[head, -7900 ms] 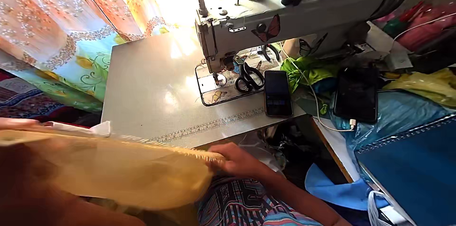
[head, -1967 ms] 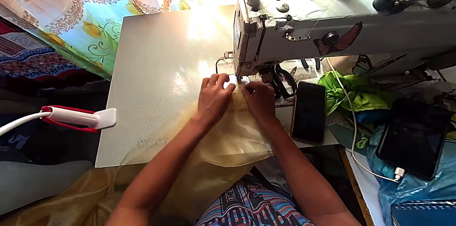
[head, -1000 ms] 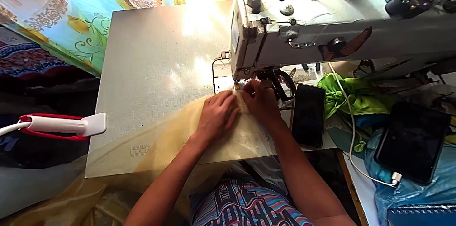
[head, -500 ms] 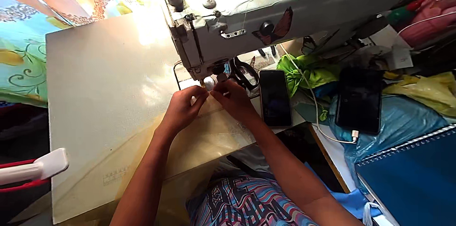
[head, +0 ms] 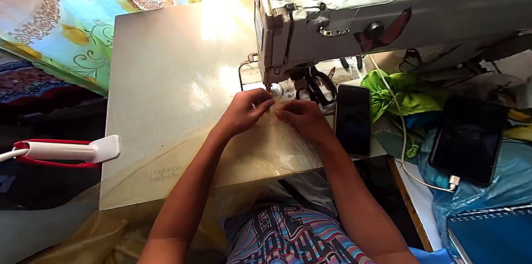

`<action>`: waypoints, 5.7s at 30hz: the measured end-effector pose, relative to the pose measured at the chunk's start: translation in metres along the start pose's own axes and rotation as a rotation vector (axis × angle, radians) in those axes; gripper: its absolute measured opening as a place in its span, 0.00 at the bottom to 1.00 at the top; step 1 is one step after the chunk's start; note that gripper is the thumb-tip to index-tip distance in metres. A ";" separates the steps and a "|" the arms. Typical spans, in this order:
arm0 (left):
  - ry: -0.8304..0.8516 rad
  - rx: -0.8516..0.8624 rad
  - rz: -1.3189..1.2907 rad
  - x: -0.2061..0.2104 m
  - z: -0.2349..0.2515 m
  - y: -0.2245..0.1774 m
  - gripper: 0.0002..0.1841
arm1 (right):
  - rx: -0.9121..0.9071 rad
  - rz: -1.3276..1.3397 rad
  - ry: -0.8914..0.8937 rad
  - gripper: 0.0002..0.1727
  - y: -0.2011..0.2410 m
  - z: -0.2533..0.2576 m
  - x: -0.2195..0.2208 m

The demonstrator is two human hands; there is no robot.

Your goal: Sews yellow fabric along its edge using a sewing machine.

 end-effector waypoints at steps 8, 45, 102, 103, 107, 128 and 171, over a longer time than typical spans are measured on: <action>0.038 -0.087 -0.131 0.000 0.004 0.000 0.08 | -0.071 0.009 -0.121 0.02 -0.001 -0.007 0.005; 0.145 -0.445 -0.574 0.001 -0.005 0.007 0.09 | -0.735 -0.810 -0.344 0.08 0.013 -0.018 0.040; -0.195 -0.015 0.248 0.017 0.009 0.014 0.07 | -0.511 -1.032 -0.127 0.14 -0.004 -0.028 0.045; -0.206 -0.033 0.258 0.016 0.009 0.014 0.06 | -0.491 -1.051 -0.105 0.15 -0.003 -0.028 0.045; -0.303 -0.032 0.305 0.008 0.008 0.014 0.10 | -0.434 -1.102 -0.019 0.17 0.001 -0.028 0.045; -0.321 0.192 0.599 0.040 -0.039 0.010 0.16 | -0.313 -0.943 -0.002 0.16 0.003 -0.027 0.037; -0.305 0.189 0.648 0.043 -0.038 0.018 0.17 | -0.431 -0.901 -0.189 0.14 -0.002 -0.049 0.033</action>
Point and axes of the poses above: each hand's wrist, its own z-axis towards the middle knuckle, its own x-axis out of the palm, y = z × x, the point moved 4 cm from there along z, towards the middle knuckle, and after that the axes turned 14 degrees about -x, right-handed, at the moved point
